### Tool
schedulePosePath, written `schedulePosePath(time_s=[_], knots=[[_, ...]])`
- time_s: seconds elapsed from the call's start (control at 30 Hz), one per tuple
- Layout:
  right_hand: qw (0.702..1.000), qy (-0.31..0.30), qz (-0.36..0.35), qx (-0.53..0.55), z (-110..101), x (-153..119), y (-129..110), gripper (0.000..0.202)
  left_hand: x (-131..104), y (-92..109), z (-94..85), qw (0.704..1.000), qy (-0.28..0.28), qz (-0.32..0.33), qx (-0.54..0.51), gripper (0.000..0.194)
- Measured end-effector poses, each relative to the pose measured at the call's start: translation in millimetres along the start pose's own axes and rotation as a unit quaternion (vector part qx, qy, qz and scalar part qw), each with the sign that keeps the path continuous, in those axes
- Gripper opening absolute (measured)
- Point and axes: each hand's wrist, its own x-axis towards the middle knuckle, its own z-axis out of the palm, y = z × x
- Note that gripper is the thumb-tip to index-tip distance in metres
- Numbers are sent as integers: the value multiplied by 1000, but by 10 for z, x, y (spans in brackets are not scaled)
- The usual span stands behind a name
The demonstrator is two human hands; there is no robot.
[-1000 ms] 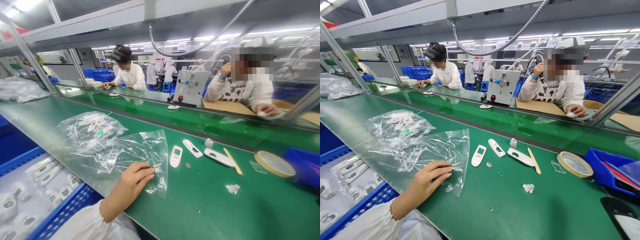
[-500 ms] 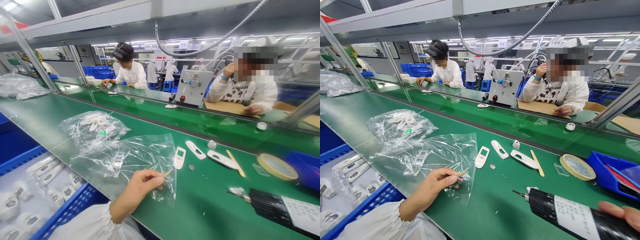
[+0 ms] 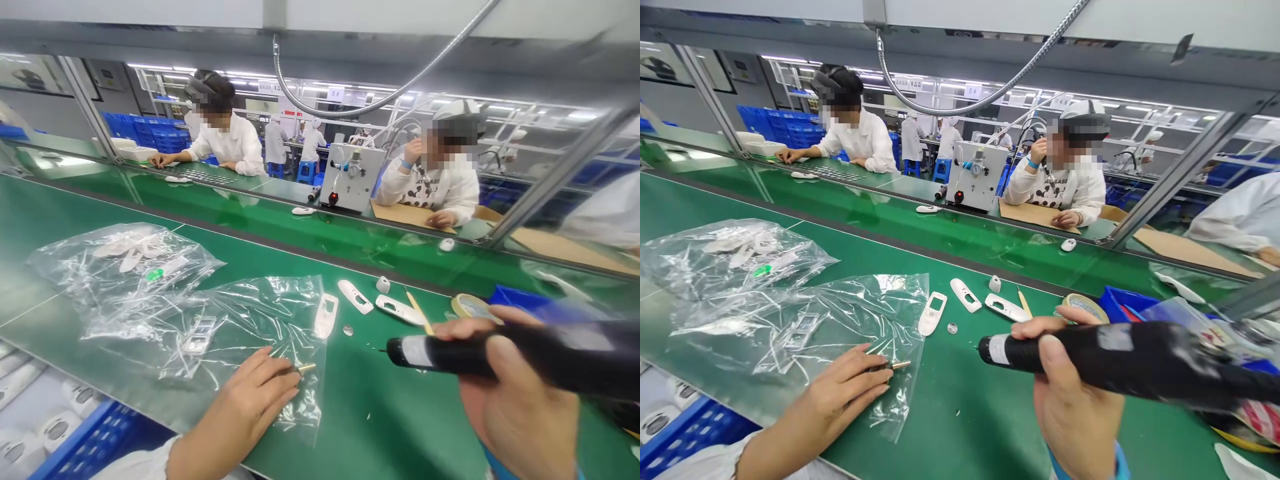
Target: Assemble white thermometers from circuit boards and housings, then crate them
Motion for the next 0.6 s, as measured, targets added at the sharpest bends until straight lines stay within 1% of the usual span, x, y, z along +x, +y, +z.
schedulePosePath(time_s=[0.1,0.17,0.3,0.5,0.6], knots=[[1000,-11,5,-24,32,21,136,28,-53,-22,40,997,-9,43,62,28],[999,-6,4,-48,9,22,205,29,-79,-25,47,995,-4,51,87,27],[997,-5,4,-83,-21,9,264,30,-116,-28,42,991,16,55,117,27],[997,-2,19,-77,10,6,297,30,-156,-45,56,990,6,43,136,33],[998,5,29,-59,31,14,238,30,-160,-19,30,991,11,32,127,32]])
